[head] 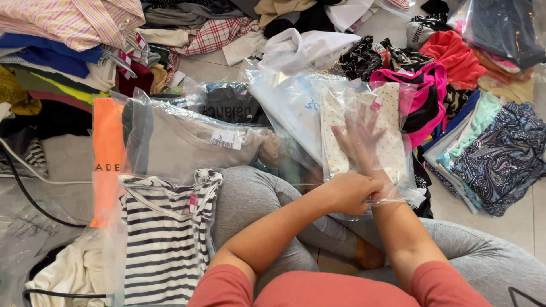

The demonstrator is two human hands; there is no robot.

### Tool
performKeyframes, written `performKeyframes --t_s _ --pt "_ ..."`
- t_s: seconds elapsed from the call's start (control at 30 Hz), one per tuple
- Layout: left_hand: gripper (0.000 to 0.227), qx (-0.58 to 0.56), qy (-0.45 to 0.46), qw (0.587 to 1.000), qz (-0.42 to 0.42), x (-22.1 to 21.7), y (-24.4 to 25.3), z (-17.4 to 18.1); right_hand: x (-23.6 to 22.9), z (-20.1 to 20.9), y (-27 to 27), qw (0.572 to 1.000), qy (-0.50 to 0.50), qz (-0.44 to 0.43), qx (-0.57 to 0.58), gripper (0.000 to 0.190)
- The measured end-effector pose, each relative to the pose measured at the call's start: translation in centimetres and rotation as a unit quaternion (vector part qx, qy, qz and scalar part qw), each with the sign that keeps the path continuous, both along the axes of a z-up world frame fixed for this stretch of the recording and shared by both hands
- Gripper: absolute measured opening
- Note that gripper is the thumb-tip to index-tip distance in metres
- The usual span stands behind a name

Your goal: Folding clothes and placing them into clear plastic bags while sitting on the floor.

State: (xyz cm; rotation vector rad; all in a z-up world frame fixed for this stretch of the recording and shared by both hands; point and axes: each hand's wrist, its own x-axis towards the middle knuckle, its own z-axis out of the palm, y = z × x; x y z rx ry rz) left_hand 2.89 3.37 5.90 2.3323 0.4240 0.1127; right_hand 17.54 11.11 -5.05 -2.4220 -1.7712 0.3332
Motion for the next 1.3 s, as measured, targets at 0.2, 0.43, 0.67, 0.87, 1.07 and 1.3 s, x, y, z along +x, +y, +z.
performKeyframes --t_s 0.2,0.43,0.67,0.87,1.07,1.3 --pt "0.017 0.013 0.011 1.0 0.015 0.0 0.5 0.0 -1.6 -1.7 4.5 0.992 0.076 -0.096 0.001 0.086" --pt "0.018 0.026 0.036 0.998 0.038 -1.1 1.7 1.2 -2.0 -1.1 4.6 0.985 0.084 -0.142 -0.056 0.081" --pt "0.021 0.039 0.091 0.995 0.015 -0.4 0.6 -0.7 1.0 -5.6 -1.2 0.999 -0.024 -0.037 0.005 0.075" --pt "0.02 -0.004 0.135 0.991 0.012 -0.7 0.3 -0.9 0.1 -0.4 -1.1 0.989 -0.036 0.027 0.144 0.059" --pt "0.025 0.007 0.15 0.988 0.023 0.1 1.0 -2.6 3.3 -0.7 4.8 0.993 -0.085 0.039 0.072 0.066" --pt "0.018 0.01 0.14 0.989 0.034 -1.0 1.9 0.3 6.6 -12.7 6.9 0.906 -0.283 0.063 0.308 0.088"
